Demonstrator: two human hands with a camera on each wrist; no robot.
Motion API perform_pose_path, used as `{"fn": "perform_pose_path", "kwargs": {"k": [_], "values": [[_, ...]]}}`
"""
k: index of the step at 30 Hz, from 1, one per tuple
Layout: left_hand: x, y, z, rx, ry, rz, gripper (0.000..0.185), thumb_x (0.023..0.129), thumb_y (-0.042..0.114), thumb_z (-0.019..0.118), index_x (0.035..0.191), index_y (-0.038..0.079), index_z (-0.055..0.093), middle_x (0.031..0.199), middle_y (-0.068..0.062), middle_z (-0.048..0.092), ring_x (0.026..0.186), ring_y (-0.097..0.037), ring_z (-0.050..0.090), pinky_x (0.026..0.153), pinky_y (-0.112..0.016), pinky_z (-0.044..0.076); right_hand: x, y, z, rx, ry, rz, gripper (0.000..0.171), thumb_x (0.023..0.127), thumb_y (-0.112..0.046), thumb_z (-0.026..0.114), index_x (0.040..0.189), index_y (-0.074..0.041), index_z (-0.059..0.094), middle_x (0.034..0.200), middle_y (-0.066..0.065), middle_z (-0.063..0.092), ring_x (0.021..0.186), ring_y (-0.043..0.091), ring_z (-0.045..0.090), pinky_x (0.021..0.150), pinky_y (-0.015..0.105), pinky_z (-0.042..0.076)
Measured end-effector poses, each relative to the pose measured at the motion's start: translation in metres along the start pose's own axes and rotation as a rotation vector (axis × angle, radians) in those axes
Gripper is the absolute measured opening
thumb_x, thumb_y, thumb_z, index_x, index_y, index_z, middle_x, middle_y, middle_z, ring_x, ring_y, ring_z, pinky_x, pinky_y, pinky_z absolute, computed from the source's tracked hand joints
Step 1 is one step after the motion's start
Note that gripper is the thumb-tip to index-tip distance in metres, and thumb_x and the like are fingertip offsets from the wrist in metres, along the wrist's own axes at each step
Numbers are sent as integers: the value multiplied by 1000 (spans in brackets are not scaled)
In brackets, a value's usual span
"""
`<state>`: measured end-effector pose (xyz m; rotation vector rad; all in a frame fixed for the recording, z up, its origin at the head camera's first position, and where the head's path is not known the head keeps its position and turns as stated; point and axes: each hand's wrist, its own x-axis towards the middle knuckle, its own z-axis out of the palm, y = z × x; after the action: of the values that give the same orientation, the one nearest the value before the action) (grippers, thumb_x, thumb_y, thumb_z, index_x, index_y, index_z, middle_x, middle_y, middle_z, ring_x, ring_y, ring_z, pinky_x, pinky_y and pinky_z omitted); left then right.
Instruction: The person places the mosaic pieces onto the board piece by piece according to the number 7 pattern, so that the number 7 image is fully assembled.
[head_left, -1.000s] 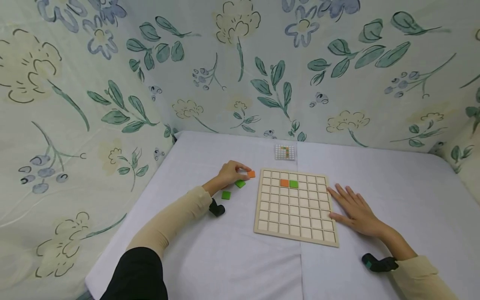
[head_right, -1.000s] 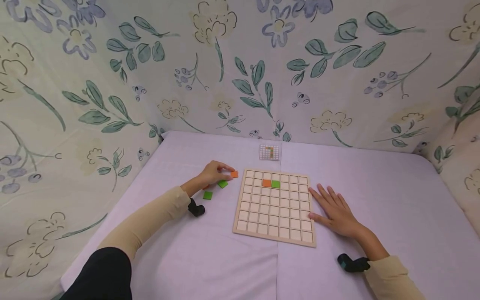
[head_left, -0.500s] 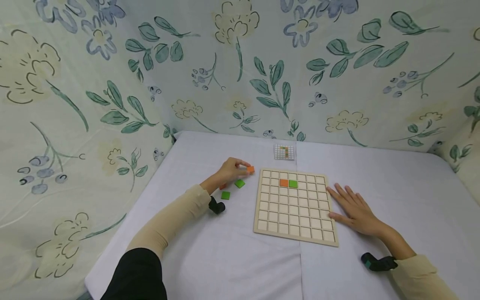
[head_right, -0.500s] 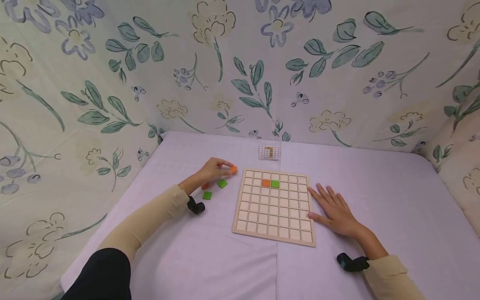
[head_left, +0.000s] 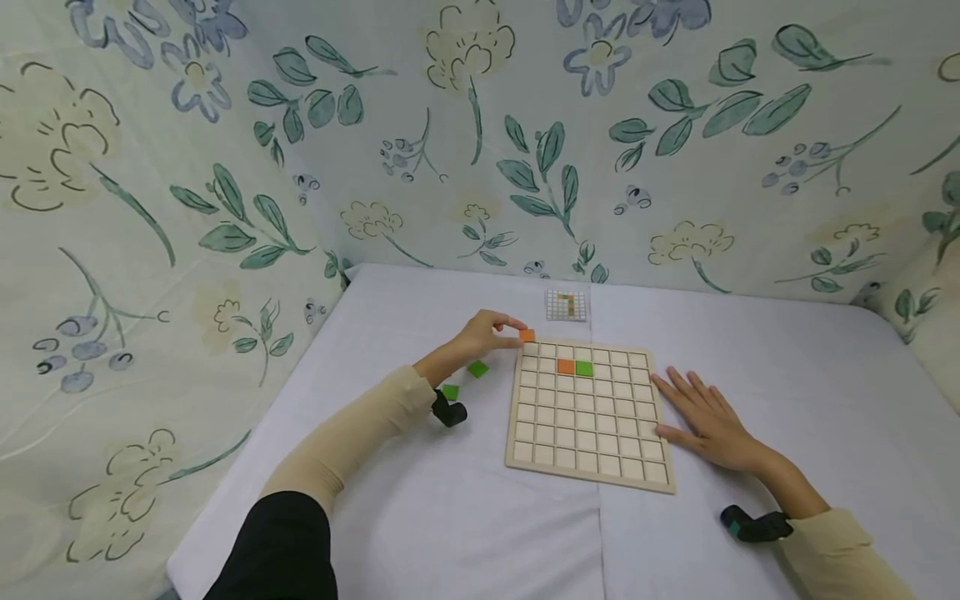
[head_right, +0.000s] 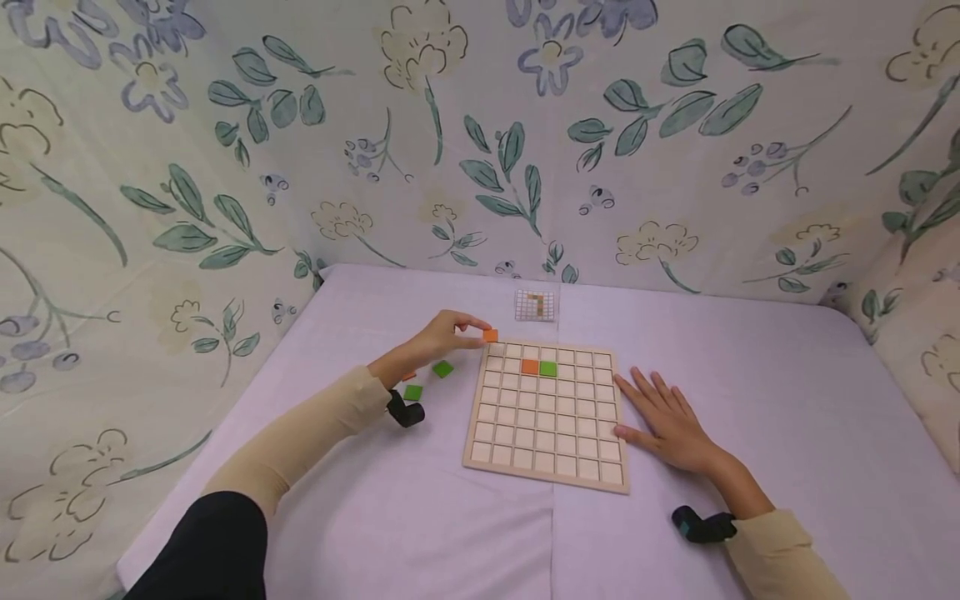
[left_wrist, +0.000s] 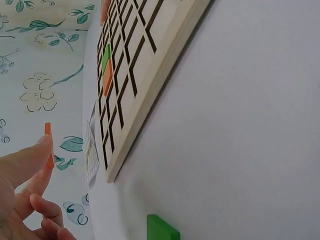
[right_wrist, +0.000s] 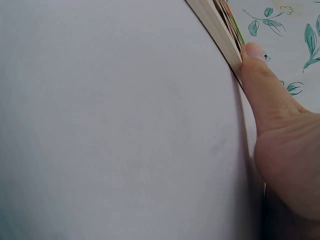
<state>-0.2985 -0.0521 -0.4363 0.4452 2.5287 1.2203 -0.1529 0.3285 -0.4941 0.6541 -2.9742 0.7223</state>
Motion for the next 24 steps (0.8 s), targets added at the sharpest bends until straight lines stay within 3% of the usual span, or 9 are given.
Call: {"fn": "perform_pose_path", "kwargs": {"k": [7,16,22,24], "values": [[6,19,13,-33,-48,71,34,91,20,76,123,12,72,134,-5,61,119,-30,46,92,-36,39,0,2,0,-1,0,-6,80,97,-35,65,160,-12,21,161,27,12,147,50,0,111,66,-6],[13,34,32,-21,-91,96,32,91,22,76,122,14,73,133,-3,59,119,-27,46,94,-34,40,0,3,1,0,-5,-5,80,97,-36,65,160,-12,21,161,28,12,146,50,0,111,66,-6],[18,40,47,-31,-116,121,33,89,22,78,120,13,74,126,-4,61,106,-20,46,85,-28,38,1,4,0,-9,-4,-6,80,97,-36,65,160,-12,20,161,28,12,146,50,0,112,65,-7],[18,43,53,-30,-126,136,33,89,22,78,120,12,74,112,-4,62,98,-17,44,79,-26,36,1,4,-1,-7,-4,-4,80,97,-36,65,160,-12,21,161,28,12,146,50,0,112,65,-6]]}}
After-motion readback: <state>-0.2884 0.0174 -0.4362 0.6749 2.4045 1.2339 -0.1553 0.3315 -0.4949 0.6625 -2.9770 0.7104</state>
